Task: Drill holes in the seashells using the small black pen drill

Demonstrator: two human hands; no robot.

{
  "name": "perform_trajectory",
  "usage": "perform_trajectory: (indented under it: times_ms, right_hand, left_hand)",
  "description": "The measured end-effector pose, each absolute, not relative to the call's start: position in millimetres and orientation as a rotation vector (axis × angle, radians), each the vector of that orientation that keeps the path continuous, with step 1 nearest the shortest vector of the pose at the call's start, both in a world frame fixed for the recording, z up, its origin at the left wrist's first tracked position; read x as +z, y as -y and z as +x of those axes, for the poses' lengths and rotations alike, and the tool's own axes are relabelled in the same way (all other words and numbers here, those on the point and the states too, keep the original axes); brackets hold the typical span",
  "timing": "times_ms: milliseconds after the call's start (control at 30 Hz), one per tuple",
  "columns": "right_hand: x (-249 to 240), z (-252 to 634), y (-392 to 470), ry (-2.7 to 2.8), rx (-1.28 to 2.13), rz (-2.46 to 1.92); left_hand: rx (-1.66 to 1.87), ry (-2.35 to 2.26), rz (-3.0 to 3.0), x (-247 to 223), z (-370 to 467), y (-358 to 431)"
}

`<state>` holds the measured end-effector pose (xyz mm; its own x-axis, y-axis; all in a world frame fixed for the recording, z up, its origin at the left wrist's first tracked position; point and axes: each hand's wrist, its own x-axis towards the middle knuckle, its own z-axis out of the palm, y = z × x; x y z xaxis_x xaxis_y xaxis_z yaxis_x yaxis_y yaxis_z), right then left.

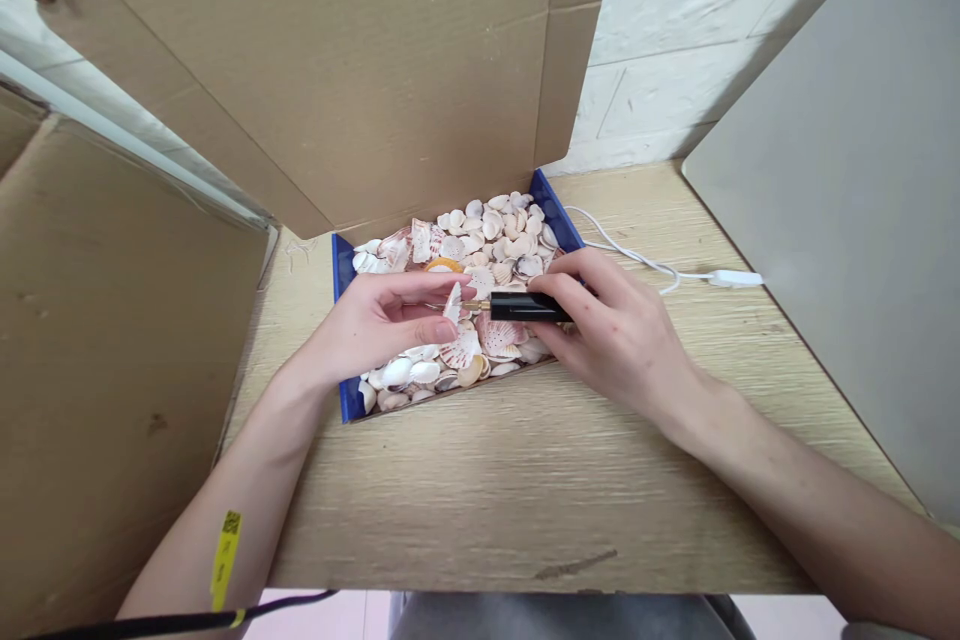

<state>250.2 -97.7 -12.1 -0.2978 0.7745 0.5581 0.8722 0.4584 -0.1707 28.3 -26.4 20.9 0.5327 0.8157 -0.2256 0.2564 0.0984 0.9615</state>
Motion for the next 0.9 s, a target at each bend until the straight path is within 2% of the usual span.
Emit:
perform_trajectory:
  times_ms: [233,900]
  right_hand:
    - [-10.7,251.3,100.7,2.137,-0.392,-1.491]
    - [-9.9,258.4,92.8,2.117,-0.243,-1.386]
  left_hand:
    - [0.538,-1.008,1.481,21.7,25.6,24.8]
    - [0.677,-0.974,1.637,10.5,13.9,17.8]
